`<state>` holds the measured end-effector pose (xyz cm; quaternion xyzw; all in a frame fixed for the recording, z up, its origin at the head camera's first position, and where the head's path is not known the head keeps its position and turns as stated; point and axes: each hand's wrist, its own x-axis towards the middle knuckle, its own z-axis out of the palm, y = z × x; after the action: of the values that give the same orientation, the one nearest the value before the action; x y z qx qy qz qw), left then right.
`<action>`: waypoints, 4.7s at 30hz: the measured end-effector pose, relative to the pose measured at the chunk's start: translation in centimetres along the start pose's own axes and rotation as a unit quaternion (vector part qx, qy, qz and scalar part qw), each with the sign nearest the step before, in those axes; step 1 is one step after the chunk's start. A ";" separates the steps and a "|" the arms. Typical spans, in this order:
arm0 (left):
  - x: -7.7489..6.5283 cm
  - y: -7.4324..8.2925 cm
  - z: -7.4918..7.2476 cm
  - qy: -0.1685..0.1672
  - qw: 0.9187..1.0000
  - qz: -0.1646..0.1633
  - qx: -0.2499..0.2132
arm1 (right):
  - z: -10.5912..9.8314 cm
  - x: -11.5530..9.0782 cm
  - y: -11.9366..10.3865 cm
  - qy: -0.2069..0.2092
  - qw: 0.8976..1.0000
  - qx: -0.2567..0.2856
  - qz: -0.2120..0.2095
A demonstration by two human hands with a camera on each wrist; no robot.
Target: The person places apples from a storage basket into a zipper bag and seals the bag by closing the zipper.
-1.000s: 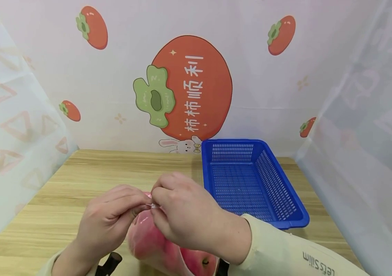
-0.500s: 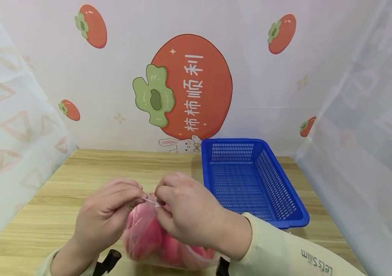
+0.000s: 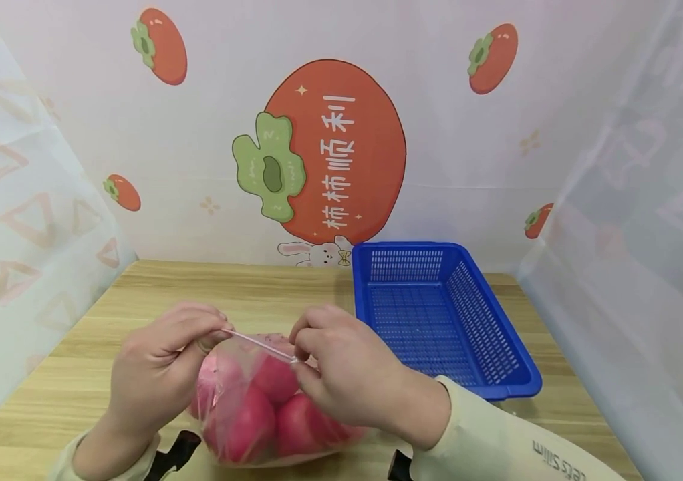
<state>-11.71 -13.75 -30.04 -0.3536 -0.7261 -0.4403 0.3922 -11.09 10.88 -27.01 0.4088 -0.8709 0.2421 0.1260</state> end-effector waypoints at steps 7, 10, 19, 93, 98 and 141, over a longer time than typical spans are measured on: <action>0.0 -1.0 -1.2 0.018 0.999 -0.043 0.004 | -0.4 -0.7 0.8 -0.027 0.999 -0.004 0.031; -0.3 -1.4 -1.8 0.027 0.997 -0.073 0.022 | -0.6 -1.0 1.3 -0.035 0.999 -0.008 0.036; -1.1 -3.0 -3.1 0.072 0.981 -0.170 0.056 | -1.1 -2.0 2.4 -0.052 0.996 -0.031 0.063; -9.2 -8.2 1.1 -0.410 0.858 -0.250 0.184 | 9.4 -5.4 2.2 -0.288 0.936 -0.124 0.158; -8.3 -8.8 1.8 -0.419 0.852 -0.249 0.191 | 9.9 -5.0 2.1 -0.257 0.941 -0.145 0.168; -5.3 -6.2 2.6 -0.399 0.790 -0.341 0.317 | 4.3 -6.3 7.1 -0.161 0.911 -0.220 0.310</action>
<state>-15.38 -14.46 -37.76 -0.0827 -0.9903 -0.1101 -0.0181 -12.68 16.66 -35.59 0.1139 -0.9934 0.0024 -0.0102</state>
